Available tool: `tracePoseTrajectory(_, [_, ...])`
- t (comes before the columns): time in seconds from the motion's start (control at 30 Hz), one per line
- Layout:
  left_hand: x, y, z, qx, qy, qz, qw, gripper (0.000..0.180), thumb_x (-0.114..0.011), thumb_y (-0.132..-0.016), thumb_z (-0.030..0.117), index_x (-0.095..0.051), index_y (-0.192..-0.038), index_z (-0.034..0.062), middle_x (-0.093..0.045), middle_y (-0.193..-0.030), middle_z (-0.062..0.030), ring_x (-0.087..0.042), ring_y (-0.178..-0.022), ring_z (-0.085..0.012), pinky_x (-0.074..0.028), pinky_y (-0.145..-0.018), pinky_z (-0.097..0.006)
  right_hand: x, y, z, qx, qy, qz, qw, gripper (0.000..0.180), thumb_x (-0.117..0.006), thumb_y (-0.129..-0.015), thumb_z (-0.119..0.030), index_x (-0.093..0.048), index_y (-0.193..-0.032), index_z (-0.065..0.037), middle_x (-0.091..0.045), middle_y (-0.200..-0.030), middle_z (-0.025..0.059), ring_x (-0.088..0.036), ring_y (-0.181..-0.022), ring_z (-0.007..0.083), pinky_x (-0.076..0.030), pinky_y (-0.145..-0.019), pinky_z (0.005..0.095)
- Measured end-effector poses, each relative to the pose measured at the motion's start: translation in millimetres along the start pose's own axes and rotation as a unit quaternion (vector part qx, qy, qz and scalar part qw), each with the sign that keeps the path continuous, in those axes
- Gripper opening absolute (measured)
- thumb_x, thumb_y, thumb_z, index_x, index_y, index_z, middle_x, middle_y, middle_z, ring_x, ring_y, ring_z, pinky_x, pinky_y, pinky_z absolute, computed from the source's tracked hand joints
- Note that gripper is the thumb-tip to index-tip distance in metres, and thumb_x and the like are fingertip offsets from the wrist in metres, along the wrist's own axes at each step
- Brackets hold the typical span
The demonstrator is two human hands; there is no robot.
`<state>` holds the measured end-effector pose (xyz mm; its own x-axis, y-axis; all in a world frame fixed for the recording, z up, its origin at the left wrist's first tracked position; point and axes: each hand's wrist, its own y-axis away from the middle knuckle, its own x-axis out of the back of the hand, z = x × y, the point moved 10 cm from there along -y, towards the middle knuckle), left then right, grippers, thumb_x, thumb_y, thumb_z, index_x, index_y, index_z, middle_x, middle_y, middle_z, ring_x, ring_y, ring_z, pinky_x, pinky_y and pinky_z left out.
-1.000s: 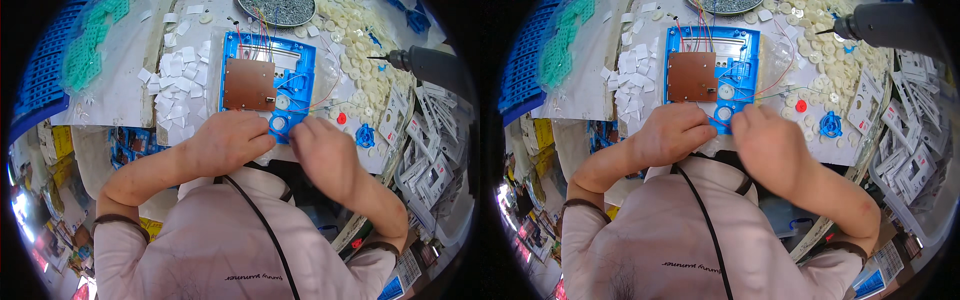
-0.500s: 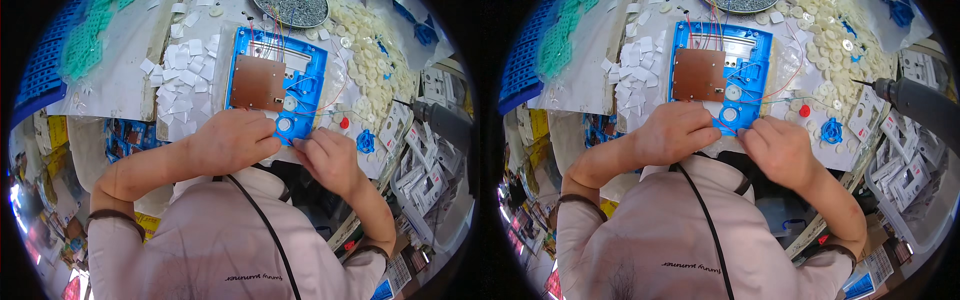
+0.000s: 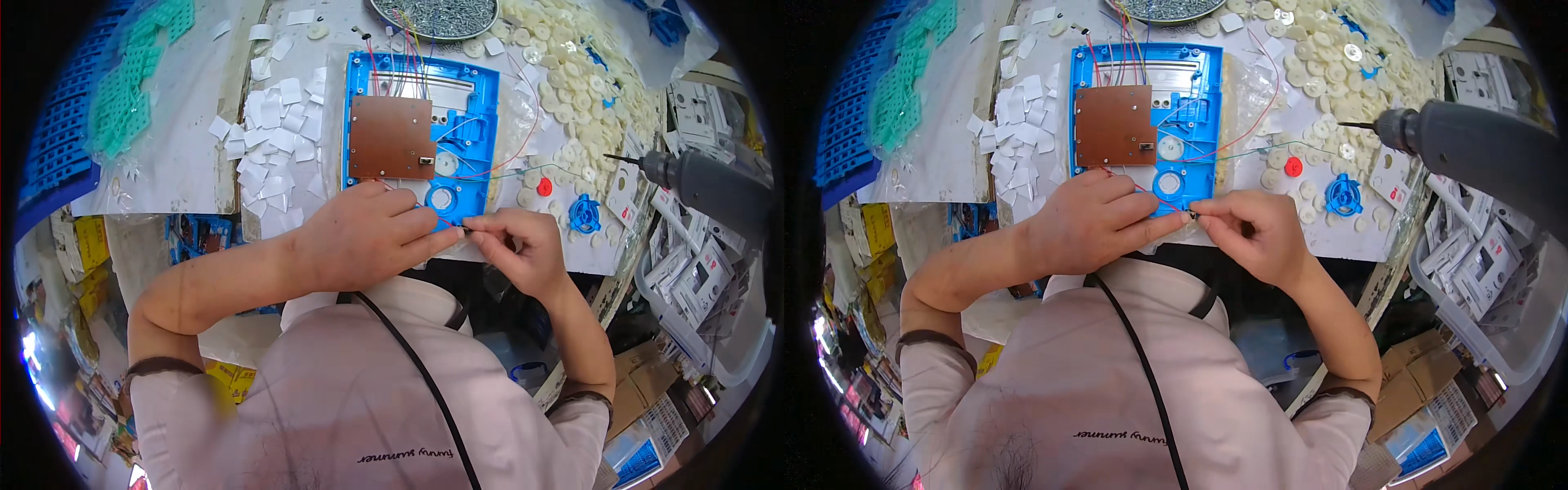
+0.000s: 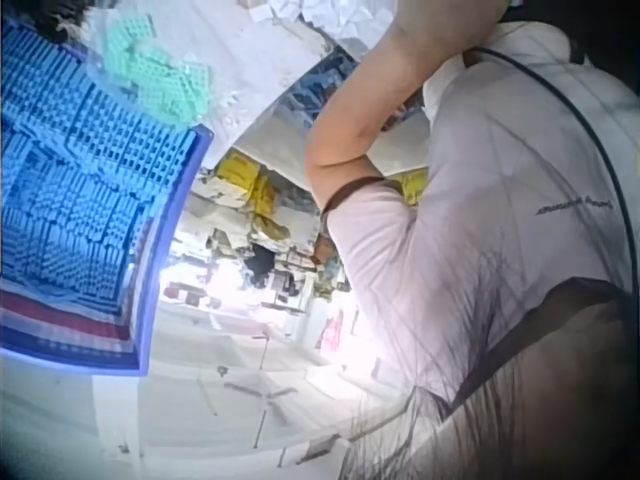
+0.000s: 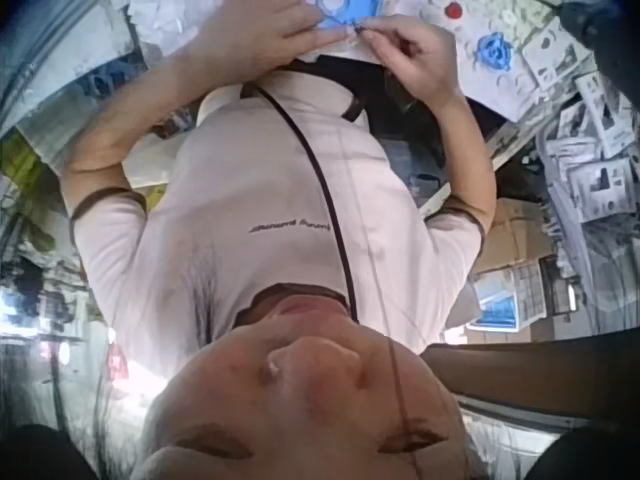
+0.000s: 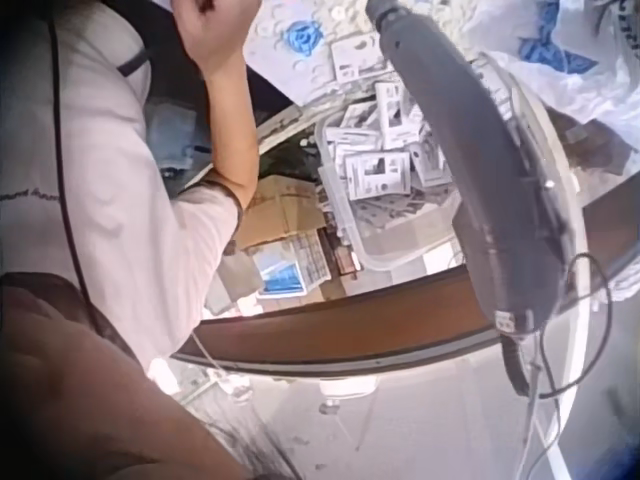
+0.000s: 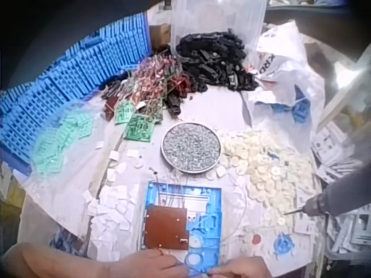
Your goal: Assemble internal components and circuit boards into a blue plastic toy casing using an electric screwdriver.
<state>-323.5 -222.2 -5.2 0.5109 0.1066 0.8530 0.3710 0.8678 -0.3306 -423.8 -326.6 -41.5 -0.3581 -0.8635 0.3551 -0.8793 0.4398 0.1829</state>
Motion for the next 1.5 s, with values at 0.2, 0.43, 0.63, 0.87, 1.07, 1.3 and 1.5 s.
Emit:
tracePoseTrajectory(0.2, [-1.7,-3.4,2.5,0.003,-0.007,-0.017,1.0,0.04,-0.064,-0.082,0.017,-0.07,-0.121,0.016,-0.057,-0.089,0.0039,-0.055,-0.077,-0.0147,-0.042,-0.063,-0.031,-0.5,-9.0,-2.3,-0.111,0.013,-0.019,0.994,0.005,-0.068,-0.09,-0.005,-0.07,-0.091,0.0,-0.062,-0.066,0.0096,-0.058,-0.055,0.0164,-0.044,-0.054,0.0294])
tracePoseTrajectory(0.43, [-1.0,-7.7,5.0,0.01,-0.028,-0.029,0.999,0.04,-0.064,-0.082,0.018,-0.07,-0.121,0.0136,-0.057,-0.088,0.0029,-0.056,-0.077,-0.015,-0.042,-0.062,-0.031,-6.2,-22.9,-25.0,-0.05,0.164,-0.073,0.983,0.01,-0.07,-0.089,-0.011,-0.065,-0.095,-0.003,-0.064,-0.069,0.0166,-0.065,-0.06,0.0311,-0.049,-0.057,0.0388])
tracePoseTrajectory(0.63, [8.3,-5.7,-3.3,0.021,0.039,-0.002,0.999,0.038,-0.068,-0.08,0.013,-0.07,-0.118,0.0102,-0.06,-0.094,-0.0009,-0.059,-0.082,-0.0197,-0.046,-0.068,-0.035,10.7,-57.3,-61.9,-0.022,0.195,-0.039,0.98,0.01,-0.07,-0.089,-0.013,-0.066,-0.091,-0.004,-0.066,-0.07,0.0152,-0.066,-0.062,0.0326,-0.05,-0.058,0.0401])
tracePoseTrajectory(0.87, [48.6,7.0,-47.3,0.142,0.056,0.139,0.978,0.03,-0.073,-0.078,0.005,-0.066,-0.108,0.0018,-0.063,-0.106,-0.0134,-0.062,-0.094,-0.0329,-0.051,-0.079,-0.044,2.8,-144.4,-68.1,-0.002,0.453,0.123,0.883,0.032,-0.073,-0.086,-0.035,-0.073,-0.08,-0.004,-0.071,-0.075,0.0194,-0.069,-0.073,0.0393,-0.054,-0.066,0.0478])
tracePoseTrajectory(1.07, [45.5,15.1,-55.2,0.164,0.049,0.156,0.973,0.026,-0.073,-0.077,0.004,-0.067,-0.102,0.0018,-0.064,-0.105,-0.0127,-0.064,-0.097,-0.033,-0.053,-0.081,-0.043,15.9,-129.0,-61.4,0.016,0.197,0.164,0.966,0.02,-0.071,-0.088,-0.02,-0.071,-0.08,-0.002,-0.07,-0.072,0.0169,-0.07,-0.067,0.0347,-0.055,-0.062,0.0425])
tracePoseTrajectory(1.3, [47.5,18.0,-57.8,0.164,0.048,0.196,0.966,0.023,-0.072,-0.074,0.001,-0.068,-0.096,0.0027,-0.067,-0.103,-0.0111,-0.067,-0.091,-0.0312,-0.055,-0.077,-0.041,-19.8,-80.3,-89.3,0.178,0.25,0.186,0.933,0.014,-0.077,-0.077,-0.005,-0.074,-0.091,-0.005,-0.07,-0.088,0.0086,-0.064,-0.084,0.0277,-0.053,-0.072,0.0369])
tracePoseTrajectory(1.5, [60.3,30.2,-100.6,0.218,0.205,0.226,0.927,0.015,-0.07,-0.078,0.005,-0.068,-0.093,0.003,-0.065,-0.102,-0.01,-0.064,-0.09,-0.0296,-0.052,-0.077,-0.039,-34.8,-71.0,-85.6,0.196,0.27,0.158,0.929,0.025,-0.078,-0.069,-0.003,-0.076,-0.094,-0.006,-0.065,-0.09,0.0053,-0.058,-0.094,0.0295,-0.051,-0.079,0.0384])
